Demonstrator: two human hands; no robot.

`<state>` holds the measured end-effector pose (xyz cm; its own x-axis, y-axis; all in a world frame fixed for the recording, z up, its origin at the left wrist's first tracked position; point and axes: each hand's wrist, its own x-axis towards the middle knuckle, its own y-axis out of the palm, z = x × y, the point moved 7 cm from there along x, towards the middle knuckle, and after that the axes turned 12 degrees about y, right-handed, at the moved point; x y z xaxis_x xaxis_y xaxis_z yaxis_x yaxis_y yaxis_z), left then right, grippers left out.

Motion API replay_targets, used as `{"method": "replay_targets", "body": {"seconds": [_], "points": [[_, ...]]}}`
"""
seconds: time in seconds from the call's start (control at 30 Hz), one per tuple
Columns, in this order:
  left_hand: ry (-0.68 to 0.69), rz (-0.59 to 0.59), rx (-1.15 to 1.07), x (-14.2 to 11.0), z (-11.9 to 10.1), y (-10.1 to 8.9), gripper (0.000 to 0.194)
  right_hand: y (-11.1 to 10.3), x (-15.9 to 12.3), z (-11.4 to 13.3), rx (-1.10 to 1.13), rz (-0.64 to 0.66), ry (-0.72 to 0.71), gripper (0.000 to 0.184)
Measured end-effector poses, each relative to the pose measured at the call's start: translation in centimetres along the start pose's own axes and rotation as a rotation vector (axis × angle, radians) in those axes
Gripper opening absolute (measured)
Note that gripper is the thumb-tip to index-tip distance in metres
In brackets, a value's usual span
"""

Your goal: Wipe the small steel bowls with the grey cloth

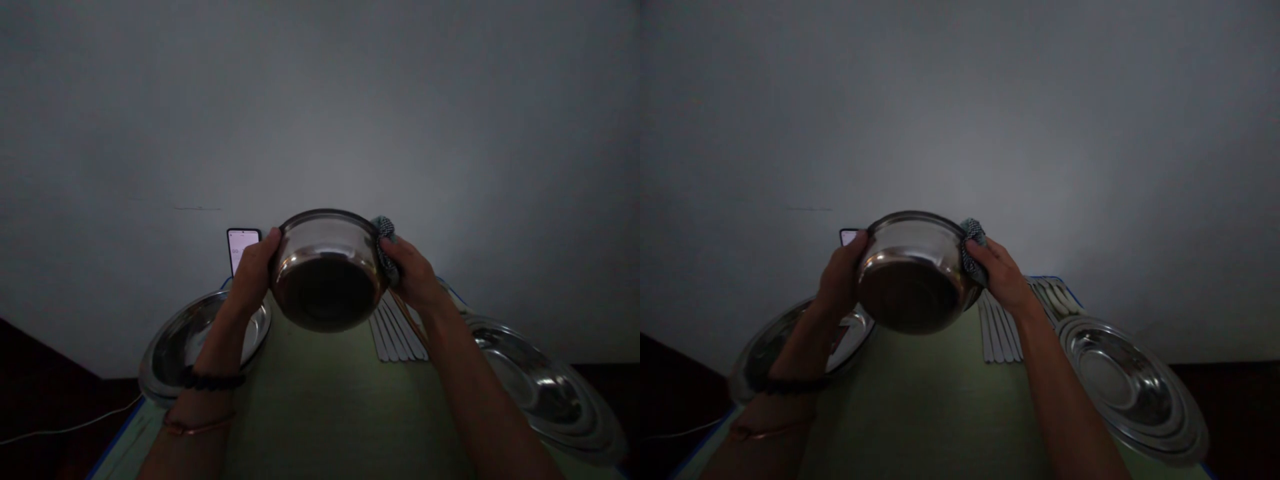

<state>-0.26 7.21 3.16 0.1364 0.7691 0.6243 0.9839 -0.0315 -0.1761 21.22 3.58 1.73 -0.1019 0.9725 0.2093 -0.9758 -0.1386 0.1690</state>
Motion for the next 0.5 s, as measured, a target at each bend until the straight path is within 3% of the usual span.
{"method": "replay_targets", "body": {"seconds": [0.13, 0.2, 0.33, 0.5], "points": [[0.092, 0.518, 0.163, -1.2, -1.9, 4.1, 0.046, 2.8, -0.4, -1.2, -0.397, 0.3, 0.11, 0.026], [0.144, 0.64, 0.217, -1.7, -2.4, 5.4, 0.045, 3.5, -0.5, -1.3, -0.507, 0.342, 0.09, 0.026], [0.134, 0.548, 0.198, -1.3, -2.5, 5.0, 0.042, 3.1, -0.6, -0.7, -0.459, 0.335, 0.063, 0.027], [0.081, 0.378, 0.138, -0.5, -1.1, 1.8, 0.042, -0.2, -0.3, 0.4, -0.142, 0.063, 0.013, 0.03]]}}
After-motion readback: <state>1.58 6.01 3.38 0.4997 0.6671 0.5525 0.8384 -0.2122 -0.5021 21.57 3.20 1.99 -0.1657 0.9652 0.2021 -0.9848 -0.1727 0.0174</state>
